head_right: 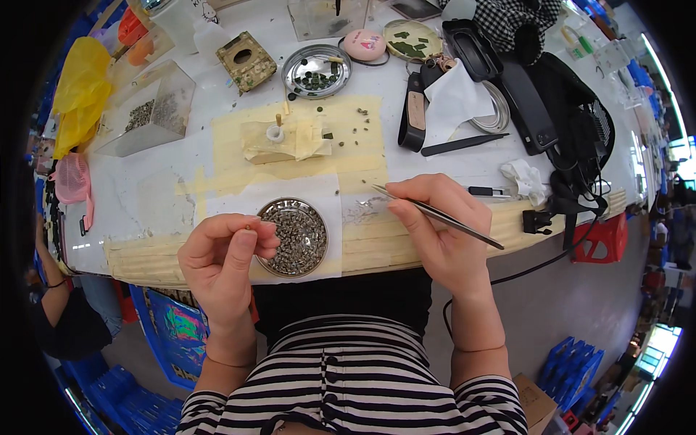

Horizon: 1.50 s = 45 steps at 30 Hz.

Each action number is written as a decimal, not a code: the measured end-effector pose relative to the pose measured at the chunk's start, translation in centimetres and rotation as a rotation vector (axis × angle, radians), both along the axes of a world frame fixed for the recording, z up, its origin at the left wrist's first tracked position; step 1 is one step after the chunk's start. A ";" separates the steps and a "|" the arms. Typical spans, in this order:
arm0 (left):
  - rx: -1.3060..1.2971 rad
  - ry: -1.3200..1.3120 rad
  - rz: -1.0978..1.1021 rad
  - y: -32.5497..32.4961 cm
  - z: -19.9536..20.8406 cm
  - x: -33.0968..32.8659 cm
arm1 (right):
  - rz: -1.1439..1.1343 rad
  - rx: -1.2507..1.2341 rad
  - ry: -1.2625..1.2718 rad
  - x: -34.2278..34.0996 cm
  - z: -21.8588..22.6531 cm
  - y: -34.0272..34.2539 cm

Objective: Assembling small mechanical toy parts using tweezers at a workbench.

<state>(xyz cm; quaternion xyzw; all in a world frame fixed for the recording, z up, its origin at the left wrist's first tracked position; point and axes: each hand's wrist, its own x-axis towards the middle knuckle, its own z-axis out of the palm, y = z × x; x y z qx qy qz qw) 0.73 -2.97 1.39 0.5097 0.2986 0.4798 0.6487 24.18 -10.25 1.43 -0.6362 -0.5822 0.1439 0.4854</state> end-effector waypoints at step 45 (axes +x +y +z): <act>-0.378 -0.250 -0.237 1.9 0.0 -0.1 | 0.382 0.238 0.041 -5.4 2.1 2.4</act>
